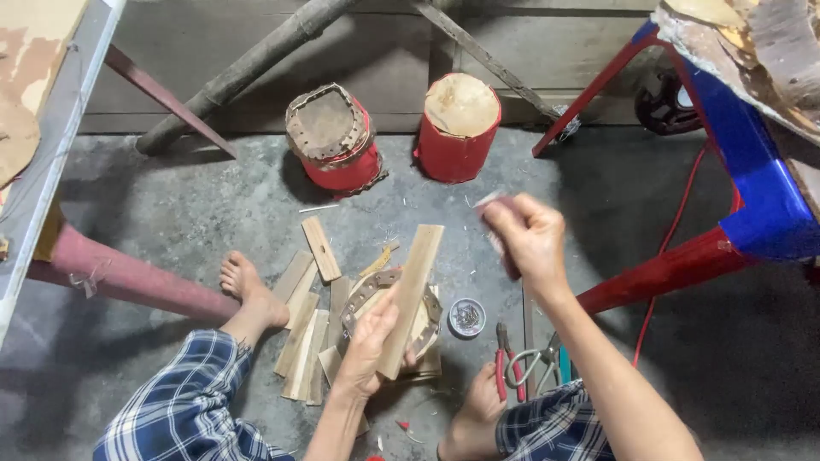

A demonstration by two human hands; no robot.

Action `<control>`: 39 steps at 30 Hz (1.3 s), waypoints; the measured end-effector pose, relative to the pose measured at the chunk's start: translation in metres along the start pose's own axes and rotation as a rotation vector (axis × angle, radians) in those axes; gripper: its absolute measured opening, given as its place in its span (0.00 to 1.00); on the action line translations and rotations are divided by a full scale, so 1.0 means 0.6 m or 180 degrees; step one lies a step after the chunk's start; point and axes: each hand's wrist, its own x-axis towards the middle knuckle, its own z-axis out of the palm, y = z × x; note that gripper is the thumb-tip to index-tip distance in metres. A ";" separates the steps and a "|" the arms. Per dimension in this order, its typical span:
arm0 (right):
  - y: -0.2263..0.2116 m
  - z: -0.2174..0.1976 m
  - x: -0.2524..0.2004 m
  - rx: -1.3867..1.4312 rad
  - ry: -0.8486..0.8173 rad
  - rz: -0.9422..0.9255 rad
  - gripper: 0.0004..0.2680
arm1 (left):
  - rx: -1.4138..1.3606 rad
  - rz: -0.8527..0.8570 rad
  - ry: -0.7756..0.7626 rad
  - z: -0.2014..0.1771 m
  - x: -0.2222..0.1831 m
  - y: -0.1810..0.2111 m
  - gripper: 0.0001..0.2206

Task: A person sits on the floor and manually sands several small wooden planks using a piece of sandpaper, likely preparing them for assembly into an instrument.

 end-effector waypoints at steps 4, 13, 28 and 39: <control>0.006 0.029 -0.029 0.0119 -0.0722 0.0534 0.05 | 0.0027 0.0265 -0.0150 0.015 0.000 0.017 0.32; 0.032 0.076 -0.050 -0.0891 -0.1332 0.0534 0.05 | 0.0323 0.0292 -0.0141 0.037 -0.018 0.036 0.31; 0.037 0.094 -0.056 -0.0399 -0.1706 0.0479 0.04 | 0.0397 0.0292 0.0066 0.031 -0.031 0.062 0.33; 0.051 0.102 -0.035 -0.0029 -0.0902 0.0735 0.06 | 0.0684 0.0249 -0.0355 0.002 -0.023 0.050 0.29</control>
